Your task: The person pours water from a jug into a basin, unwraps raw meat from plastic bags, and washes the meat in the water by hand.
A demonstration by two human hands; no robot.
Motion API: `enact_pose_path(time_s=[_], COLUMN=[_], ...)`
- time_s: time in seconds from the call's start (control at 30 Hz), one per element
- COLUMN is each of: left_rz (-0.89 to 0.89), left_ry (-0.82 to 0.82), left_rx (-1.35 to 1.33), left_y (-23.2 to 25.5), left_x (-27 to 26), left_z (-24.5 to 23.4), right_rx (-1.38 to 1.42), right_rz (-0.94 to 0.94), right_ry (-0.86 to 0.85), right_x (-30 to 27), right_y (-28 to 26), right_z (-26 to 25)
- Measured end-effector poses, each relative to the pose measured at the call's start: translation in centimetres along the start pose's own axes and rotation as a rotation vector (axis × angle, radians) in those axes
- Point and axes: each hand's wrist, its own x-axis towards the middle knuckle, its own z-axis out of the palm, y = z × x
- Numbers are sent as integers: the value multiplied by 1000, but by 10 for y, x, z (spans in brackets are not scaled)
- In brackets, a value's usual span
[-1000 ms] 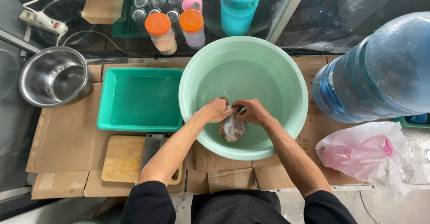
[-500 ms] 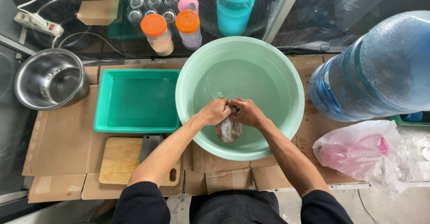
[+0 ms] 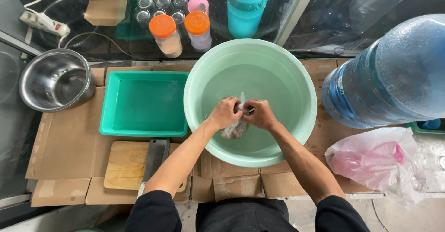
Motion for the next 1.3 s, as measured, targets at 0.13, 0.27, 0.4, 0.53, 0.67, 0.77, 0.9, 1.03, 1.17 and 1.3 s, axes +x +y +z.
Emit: enact_pose_path(time_s=[0.13,0.27,0.4,0.53,0.67,0.77,0.9,1.03,1.17,1.3], left_rz=[129,107,-3,-80,-72,102,283,375,440,430], left_ry=[-55,-109,-140,-194,-193,-21,116,95,-54,-184], left_rx=[88,35,-55,-170,-149,-13,154,264,355,325], left_y=[-12,-9,-1,1,4,7,5,-2,-13,-17], left_x=[1,-4,0,4,7,4,0,0,10,8], left_z=[7,4,-6,-17,-22,-24,-18,-4,-4,-15], right_rx=[-18,75,113,76,-162,-218,-283,-241,-194,-204], right_rz=[13,-48,-13,-38,-153,-313,-333,-294,-291,-323], right_ry=[-78,-126,-173,-157,-33,38,68,28,-70,-131], right_x=[-3,-5,0,1,-9,-8,-6,-4,-4,-1], right_y=[-3,-2,0,-5,-21,-25,-17,-11,-11,-10], right_z=[1,-2,-5,-14,-19,-16,-11,-6,-4,-4])
